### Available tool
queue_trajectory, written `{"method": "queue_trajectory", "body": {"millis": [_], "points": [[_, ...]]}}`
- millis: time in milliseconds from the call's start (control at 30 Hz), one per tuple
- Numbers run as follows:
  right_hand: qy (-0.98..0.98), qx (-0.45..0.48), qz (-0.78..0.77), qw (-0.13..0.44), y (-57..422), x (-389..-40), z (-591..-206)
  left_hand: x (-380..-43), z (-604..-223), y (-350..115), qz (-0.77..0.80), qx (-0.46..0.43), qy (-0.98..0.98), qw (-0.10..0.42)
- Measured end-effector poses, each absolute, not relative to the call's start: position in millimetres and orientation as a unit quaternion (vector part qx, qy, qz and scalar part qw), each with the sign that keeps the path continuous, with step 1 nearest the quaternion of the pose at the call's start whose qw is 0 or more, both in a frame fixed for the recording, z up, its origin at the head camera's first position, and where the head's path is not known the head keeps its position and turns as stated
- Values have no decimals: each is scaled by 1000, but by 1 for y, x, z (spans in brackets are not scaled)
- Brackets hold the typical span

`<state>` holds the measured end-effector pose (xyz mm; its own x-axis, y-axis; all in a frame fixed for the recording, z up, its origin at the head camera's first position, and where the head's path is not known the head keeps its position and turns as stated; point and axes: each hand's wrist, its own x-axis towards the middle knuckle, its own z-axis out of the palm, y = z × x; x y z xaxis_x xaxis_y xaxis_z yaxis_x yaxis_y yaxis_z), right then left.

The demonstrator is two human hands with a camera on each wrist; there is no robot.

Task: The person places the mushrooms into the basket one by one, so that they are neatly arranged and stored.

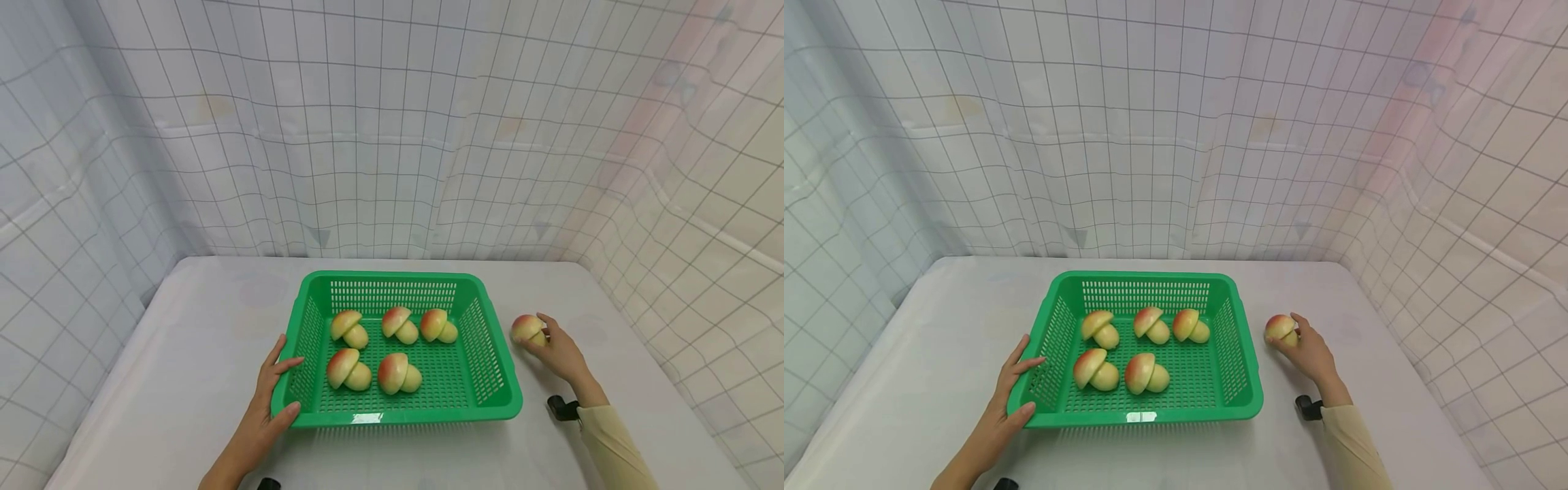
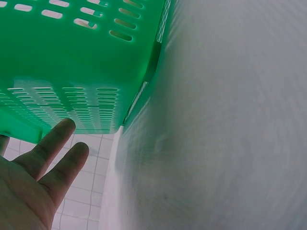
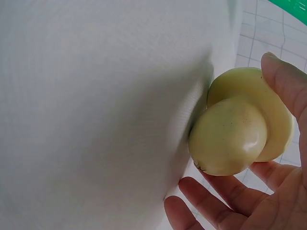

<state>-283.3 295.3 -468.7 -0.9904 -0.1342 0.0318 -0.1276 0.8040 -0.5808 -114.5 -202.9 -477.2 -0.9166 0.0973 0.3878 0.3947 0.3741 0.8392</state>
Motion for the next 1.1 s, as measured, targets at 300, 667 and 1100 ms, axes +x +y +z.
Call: {"method": "queue_trajectory", "body": {"millis": [300,667,1100], "points": [[951,-64,-302,-3,294,-281,-467,-114,-476,-203,-540,-154,-816,139],[950,-53,-309,-5,295,-281,-471,-114,-476,-203,-541,-156,-815,138],[943,-26,-330,14,297,-279,-470,-114,-477,-203,-537,-154,-817,140]]}}
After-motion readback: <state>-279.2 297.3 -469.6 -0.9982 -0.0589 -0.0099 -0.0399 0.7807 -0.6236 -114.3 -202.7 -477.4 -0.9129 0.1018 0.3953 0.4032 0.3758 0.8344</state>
